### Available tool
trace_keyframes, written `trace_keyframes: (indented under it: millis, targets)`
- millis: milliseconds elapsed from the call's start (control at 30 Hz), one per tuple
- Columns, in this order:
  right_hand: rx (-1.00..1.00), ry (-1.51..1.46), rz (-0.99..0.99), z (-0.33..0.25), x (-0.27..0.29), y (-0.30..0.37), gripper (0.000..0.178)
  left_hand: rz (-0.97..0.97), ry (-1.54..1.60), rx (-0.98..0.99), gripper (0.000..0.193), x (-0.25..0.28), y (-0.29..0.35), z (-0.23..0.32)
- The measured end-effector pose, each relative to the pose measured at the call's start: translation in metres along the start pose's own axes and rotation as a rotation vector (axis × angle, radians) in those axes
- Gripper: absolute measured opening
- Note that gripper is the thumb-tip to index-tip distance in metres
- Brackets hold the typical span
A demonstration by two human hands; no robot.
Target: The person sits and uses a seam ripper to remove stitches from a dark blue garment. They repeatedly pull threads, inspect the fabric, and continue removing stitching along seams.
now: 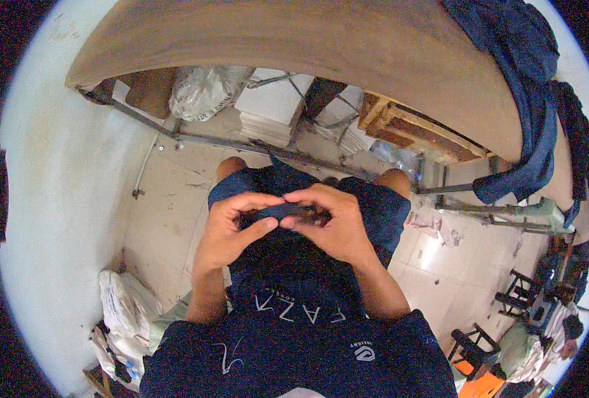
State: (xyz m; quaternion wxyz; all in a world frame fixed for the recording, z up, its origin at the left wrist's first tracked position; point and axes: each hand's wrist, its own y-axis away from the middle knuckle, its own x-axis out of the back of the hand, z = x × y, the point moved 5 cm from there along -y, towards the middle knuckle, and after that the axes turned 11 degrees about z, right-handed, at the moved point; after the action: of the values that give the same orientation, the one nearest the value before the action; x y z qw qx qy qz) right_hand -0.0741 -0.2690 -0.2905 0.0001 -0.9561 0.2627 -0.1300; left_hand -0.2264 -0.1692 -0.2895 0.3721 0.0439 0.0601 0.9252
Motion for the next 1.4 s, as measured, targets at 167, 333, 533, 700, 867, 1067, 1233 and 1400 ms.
trace_keyframes:
  millis: [167,333,533,700,867,1067,1233,1400]
  targets:
    - [0.020,-0.130,0.255,0.014,0.016,-0.007,0.028,0.048,-0.044,0.028,0.022,0.032,0.006,0.004]
    - [0.081,0.016,0.289,0.015,0.007,-0.009,0.033,0.093,0.133,0.088,0.019,0.036,0.011,-0.004]
    - [0.253,0.212,0.216,-0.040,-0.011,0.002,0.046,0.212,0.263,0.046,0.020,0.039,0.019,0.006]
    - [0.508,0.196,0.115,-0.060,-0.029,0.005,0.035,0.374,0.160,-0.057,0.021,0.041,0.033,0.012]
    - [0.632,0.211,0.092,-0.074,-0.044,0.001,0.030,0.478,0.094,-0.075,0.020,0.045,0.054,0.011]
    - [0.696,0.198,0.098,-0.071,-0.053,0.002,0.026,0.534,0.119,-0.094,0.019,0.046,0.066,0.007]
    - [0.547,0.040,0.010,-0.069,-0.062,-0.001,0.034,0.529,0.164,-0.107,0.018,0.056,0.066,0.000]
    - [0.399,-0.069,-0.155,-0.068,-0.079,-0.015,0.048,0.485,0.071,-0.077,0.017,0.062,0.061,0.005]
